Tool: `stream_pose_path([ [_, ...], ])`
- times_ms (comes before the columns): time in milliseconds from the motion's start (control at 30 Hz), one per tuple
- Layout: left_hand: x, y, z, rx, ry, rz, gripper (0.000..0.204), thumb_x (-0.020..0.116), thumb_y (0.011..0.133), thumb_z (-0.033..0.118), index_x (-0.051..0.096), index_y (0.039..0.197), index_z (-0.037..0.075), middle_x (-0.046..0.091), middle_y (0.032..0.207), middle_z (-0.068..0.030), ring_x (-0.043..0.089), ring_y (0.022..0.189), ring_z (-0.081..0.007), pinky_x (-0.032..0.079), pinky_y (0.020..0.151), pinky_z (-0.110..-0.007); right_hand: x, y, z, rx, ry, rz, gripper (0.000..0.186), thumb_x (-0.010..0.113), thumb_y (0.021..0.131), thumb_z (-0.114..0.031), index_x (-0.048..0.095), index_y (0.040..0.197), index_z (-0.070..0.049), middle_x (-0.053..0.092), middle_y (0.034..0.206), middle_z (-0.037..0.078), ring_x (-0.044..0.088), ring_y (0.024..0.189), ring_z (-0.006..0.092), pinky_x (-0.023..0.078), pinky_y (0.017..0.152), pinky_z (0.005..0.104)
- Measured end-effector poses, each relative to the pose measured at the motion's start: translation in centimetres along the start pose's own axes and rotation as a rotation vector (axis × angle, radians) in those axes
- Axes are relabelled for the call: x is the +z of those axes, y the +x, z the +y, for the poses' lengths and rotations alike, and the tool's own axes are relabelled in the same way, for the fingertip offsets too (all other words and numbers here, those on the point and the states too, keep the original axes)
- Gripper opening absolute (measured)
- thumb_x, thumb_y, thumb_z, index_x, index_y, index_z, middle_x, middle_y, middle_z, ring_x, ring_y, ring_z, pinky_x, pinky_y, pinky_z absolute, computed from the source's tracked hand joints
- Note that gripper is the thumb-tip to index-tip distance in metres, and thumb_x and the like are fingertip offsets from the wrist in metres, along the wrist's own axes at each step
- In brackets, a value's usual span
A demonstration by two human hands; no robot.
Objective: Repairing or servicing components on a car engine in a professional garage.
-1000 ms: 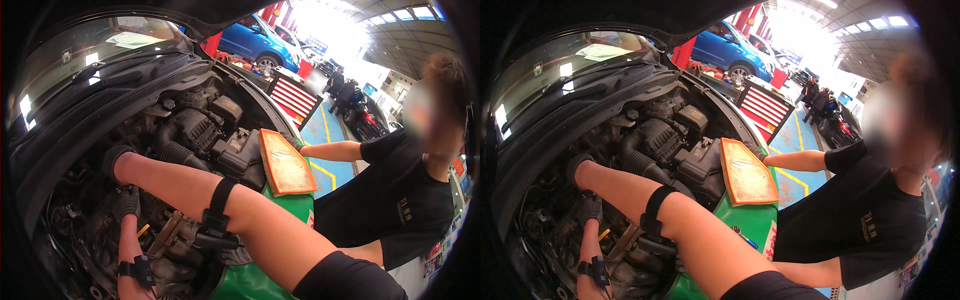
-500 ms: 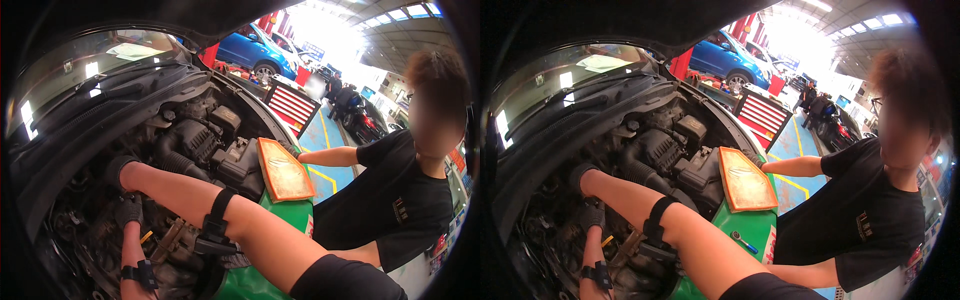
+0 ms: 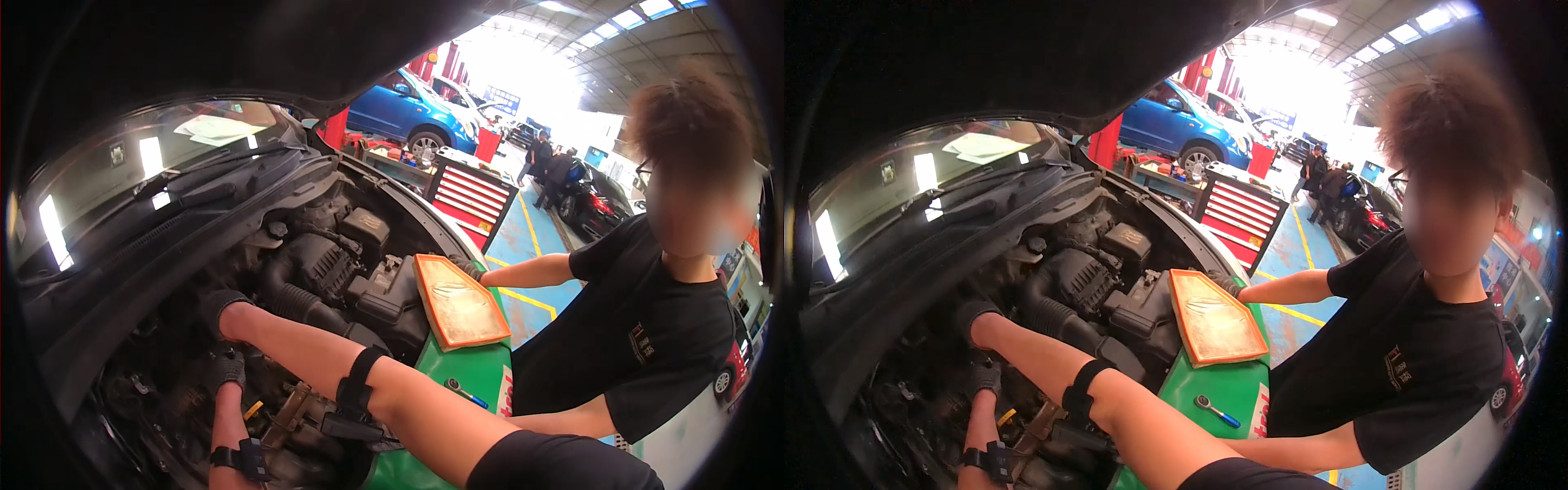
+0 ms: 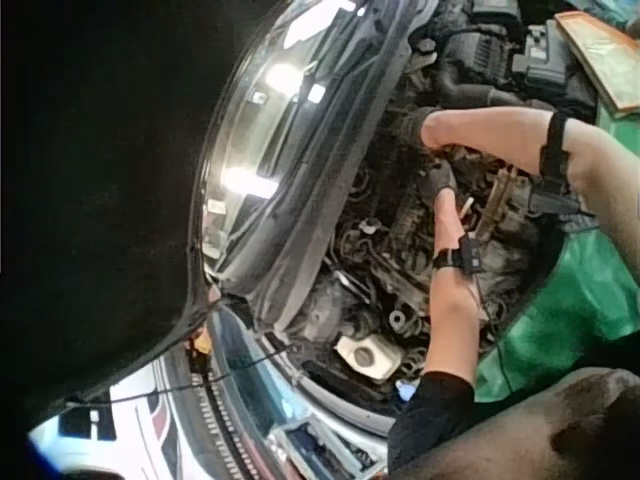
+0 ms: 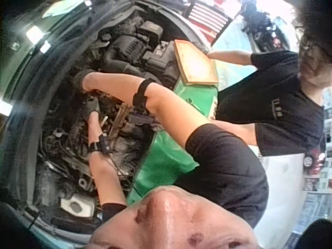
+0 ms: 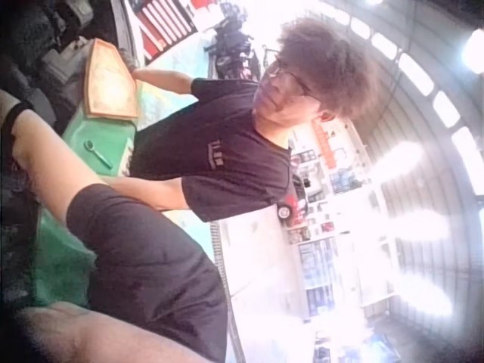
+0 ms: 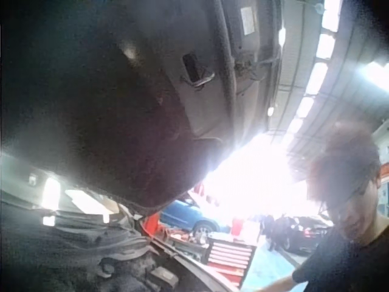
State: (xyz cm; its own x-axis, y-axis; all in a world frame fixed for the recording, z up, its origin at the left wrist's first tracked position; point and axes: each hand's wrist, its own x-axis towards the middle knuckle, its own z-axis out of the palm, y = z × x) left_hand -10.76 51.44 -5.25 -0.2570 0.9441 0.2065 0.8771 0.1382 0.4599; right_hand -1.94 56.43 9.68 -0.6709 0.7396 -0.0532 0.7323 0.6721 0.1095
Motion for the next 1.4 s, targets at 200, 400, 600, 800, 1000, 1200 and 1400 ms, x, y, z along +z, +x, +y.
stream_pose_path([
  [200, 1.9, 2.0, -0.8, -0.010, -0.119, -0.229, 0.051, 0.060, 0.084, 0.043, 0.063, 0.124, 0.011, 0.060, 0.128, -0.0184, 0.058, 0.116, -0.0382, 0.047, 0.096, -0.048, 1.0, -0.3, 1.3, -0.006, 0.081, 0.080, 0.026, 0.070, 0.072, -0.013, 0.074, 0.097, -0.007, 0.071, 0.103, 0.018, 0.068, 0.100, 0.0324, 0.054, 0.085, 0.0394],
  [400, 4.6, 3.4, -2.9, 0.001, -0.032, -0.268, 0.047, 0.059, 0.086, 0.042, 0.065, 0.117, 0.008, 0.062, 0.122, -0.0204, 0.060, 0.112, -0.0395, 0.049, 0.093, -0.047, 1.8, 0.0, 2.9, -0.031, 0.183, 0.192, 0.028, 0.068, 0.077, -0.019, 0.073, 0.102, -0.008, 0.070, 0.105, 0.019, 0.067, 0.100, 0.0345, 0.053, 0.086, 0.0403],
  [600, 3.0, 1.8, -2.5, 0.010, -0.189, -0.209, 0.038, 0.064, 0.083, 0.039, 0.070, 0.109, 0.013, 0.068, 0.110, -0.0164, 0.065, 0.098, -0.0371, 0.051, 0.086, -0.046, 4.3, 2.9, 5.4, -0.203, -0.010, 0.128, 0.035, 0.074, 0.069, -0.012, 0.073, 0.104, -0.007, 0.068, 0.114, 0.016, 0.065, 0.108, 0.0321, 0.051, 0.091, 0.0376],
  [800, -0.2, -0.6, -1.0, -0.019, -0.054, -0.058, 0.036, 0.065, 0.085, 0.040, 0.069, 0.108, 0.012, 0.069, 0.104, -0.0170, 0.065, 0.097, -0.0376, 0.050, 0.085, -0.047, -1.0, -1.5, 5.2, -0.122, 0.188, 0.555, 0.041, 0.064, 0.081, -0.035, 0.067, 0.111, -0.008, 0.066, 0.108, 0.022, 0.063, 0.100, 0.0376, 0.049, 0.091, 0.0425],
  [1000, -0.1, -0.8, -2.9, -0.163, -0.400, 0.241, 0.044, 0.053, 0.096, 0.040, 0.060, 0.124, 0.007, 0.066, 0.116, -0.0183, 0.063, 0.105, -0.0360, 0.048, 0.091, -0.045, -6.5, -10.2, -0.6, 0.116, 0.418, 0.792, 0.031, 0.058, 0.087, -0.011, 0.066, 0.116, -0.003, 0.068, 0.110, 0.016, 0.063, 0.105, 0.0308, 0.046, 0.095, 0.0407],
  [1200, -4.2, -5.4, -8.1, -0.574, -1.866, -0.078, 0.044, 0.057, 0.095, 0.046, 0.061, 0.120, 0.010, 0.067, 0.108, -0.0057, 0.064, 0.093, -0.0219, 0.052, 0.085, -0.041, -1.9, -19.1, -8.6, 0.262, 2.053, 0.639, 0.044, 0.061, 0.089, -0.008, 0.054, 0.132, -0.002, 0.059, 0.127, 0.012, 0.063, 0.102, 0.0189, 0.052, 0.085, 0.0308],
  [1400, -16.8, -17.7, -8.4, -0.710, -1.989, 0.094, 0.018, 0.071, 0.088, 0.030, 0.064, 0.097, 0.016, 0.061, 0.073, 0.0014, 0.057, 0.058, -0.0123, 0.046, 0.044, -0.027, 0.9, -31.2, -14.8, -0.029, 0.894, 0.535, 0.057, 0.060, 0.086, -0.003, 0.045, 0.141, -0.003, 0.062, 0.107, 0.012, 0.064, 0.095, 0.0252, 0.053, 0.079, 0.0325],
])
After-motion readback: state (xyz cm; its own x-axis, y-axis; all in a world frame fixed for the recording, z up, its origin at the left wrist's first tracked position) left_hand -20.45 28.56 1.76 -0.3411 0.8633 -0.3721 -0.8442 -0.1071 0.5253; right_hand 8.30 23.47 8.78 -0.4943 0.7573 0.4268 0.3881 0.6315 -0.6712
